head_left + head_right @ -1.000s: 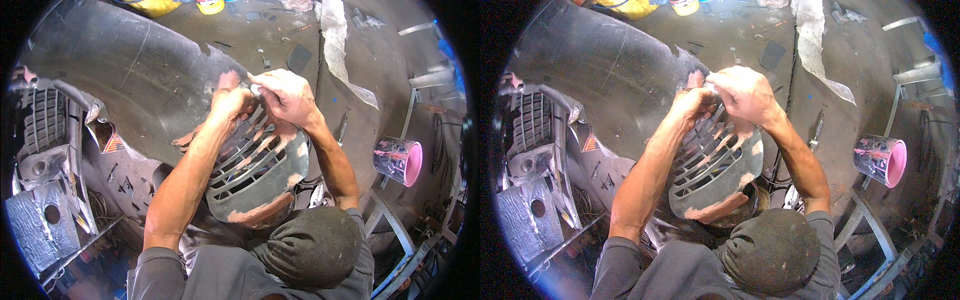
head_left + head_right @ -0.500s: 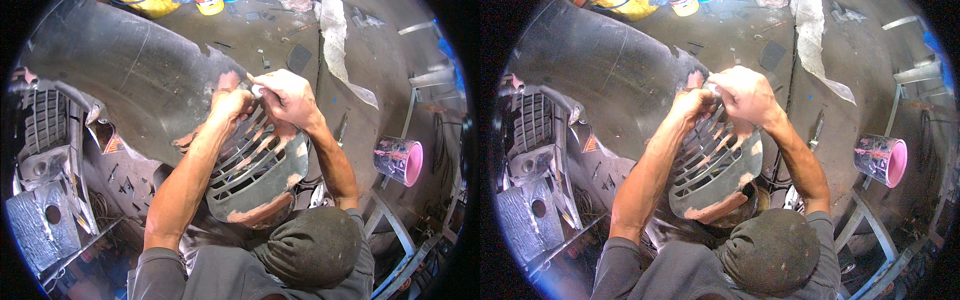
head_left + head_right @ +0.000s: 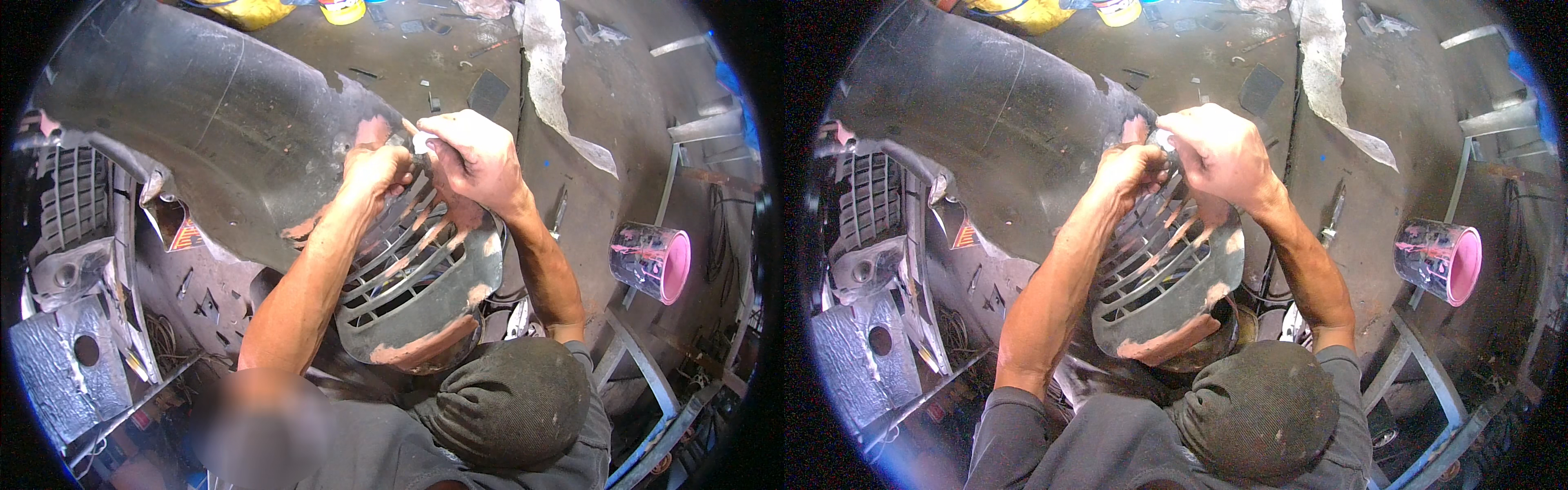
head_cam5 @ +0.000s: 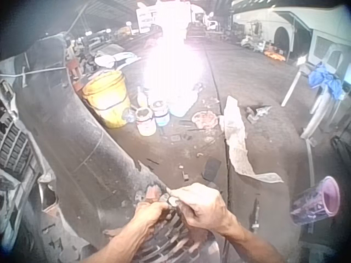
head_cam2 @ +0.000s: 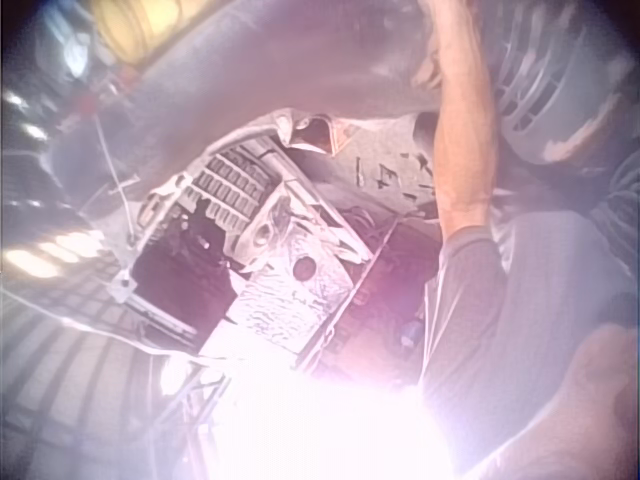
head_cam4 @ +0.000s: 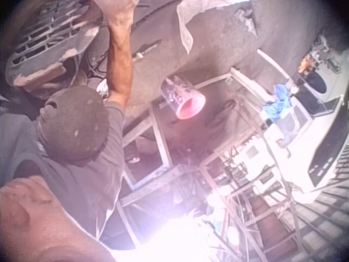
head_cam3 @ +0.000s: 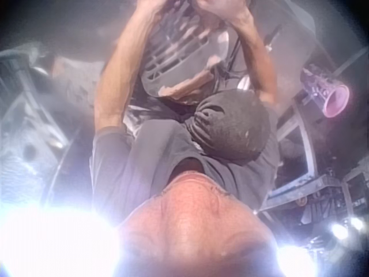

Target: The person uses a rotary tool to grind and smooth the surface of a car bumper or grille, then applies a white substance from a tube to specific areas. The person continues grinding the treated areas.

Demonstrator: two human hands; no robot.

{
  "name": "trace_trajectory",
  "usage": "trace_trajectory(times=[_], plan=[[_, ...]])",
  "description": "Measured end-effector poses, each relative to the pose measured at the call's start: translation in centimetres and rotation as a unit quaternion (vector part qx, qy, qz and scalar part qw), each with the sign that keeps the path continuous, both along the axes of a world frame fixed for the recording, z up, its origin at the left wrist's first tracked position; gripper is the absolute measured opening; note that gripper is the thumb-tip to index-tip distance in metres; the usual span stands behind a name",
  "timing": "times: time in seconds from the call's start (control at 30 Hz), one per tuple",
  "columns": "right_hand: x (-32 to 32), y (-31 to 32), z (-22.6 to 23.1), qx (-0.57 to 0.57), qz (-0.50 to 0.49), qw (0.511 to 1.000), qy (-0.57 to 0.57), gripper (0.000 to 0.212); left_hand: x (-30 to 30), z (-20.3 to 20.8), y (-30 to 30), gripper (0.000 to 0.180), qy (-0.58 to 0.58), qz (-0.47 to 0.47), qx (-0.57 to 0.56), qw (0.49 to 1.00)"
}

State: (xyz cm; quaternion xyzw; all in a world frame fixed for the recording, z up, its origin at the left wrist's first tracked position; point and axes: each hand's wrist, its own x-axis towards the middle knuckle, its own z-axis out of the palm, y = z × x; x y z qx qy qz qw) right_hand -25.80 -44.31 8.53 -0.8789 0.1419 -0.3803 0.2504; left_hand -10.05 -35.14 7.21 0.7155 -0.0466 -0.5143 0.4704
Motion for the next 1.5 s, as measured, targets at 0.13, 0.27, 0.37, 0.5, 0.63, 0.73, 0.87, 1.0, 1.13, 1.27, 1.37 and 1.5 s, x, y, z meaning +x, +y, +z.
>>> trace_trajectory(times=[0.13,0.27,0.37,0.5,0.63,0.73,0.87,1.0,1.13,1.27,1.37,1.5], plan=[[0.1,-0.1,-0.6,-0.002,0.011,1.0,0.02,0.034,-0.1,-0.2,-0.1,0.013,-0.01,0.001,0.001,1.0],[0.0,-0.1,-0.9,0.004,0.007,1.0,0.024,0.033,-0.3,0.2,-0.1,0.012,-0.006,0.0,0.006,1.0],[0.1,-0.1,-0.7,0.009,0.008,0.999,0.034,0.032,-0.4,0.4,-0.1,0.012,-0.001,0.002,-0.001,1.0],[0.1,-0.1,-0.6,0.009,0.005,0.999,0.037,0.031,-0.2,0.4,-0.1,0.011,0.003,-0.003,0.001,1.0],[-0.1,-0.2,-0.7,0.001,0.008,0.999,0.032,0.032,-0.3,0.3,-0.1,0.011,0.001,-0.001,-0.003,1.0],[0.1,-0.1,-0.3,0.007,0.002,0.999,0.034,0.032,-0.1,0.1,0.0,0.012,-0.003,-0.007,0.012,1.0],[-1.7,0.4,1.3,0.038,-0.047,0.997,-0.044,0.031,0.6,-0.6,0.3,0.014,-0.002,-0.021,0.028,0.999],[-9.3,0.3,-0.3,0.236,-0.224,0.925,-0.197,0.032,0.5,-1.1,0.1,0.012,0.007,-0.037,0.024,0.999],[-21.6,0.9,-7.1,0.354,-0.451,0.798,-0.186,0.025,1.0,-1.7,0.4,0.012,0.028,-0.055,0.016,0.998],[-32.2,4.0,-14.5,0.425,-0.577,0.689,-0.113,0.028,0.8,-0.7,0.8,0.013,0.029,-0.035,0.006,0.999],[-37.2,6.5,-18.3,0.381,-0.628,0.678,-0.008,0.033,0.1,-1.0,0.1,0.014,0.04,-0.042,0.013,0.998],[-32.6,9.6,-17.3,0.063,-0.549,0.796,0.248,0.053,0.9,-0.8,0.6,0.014,0.037,-0.037,0.011,0.999]])
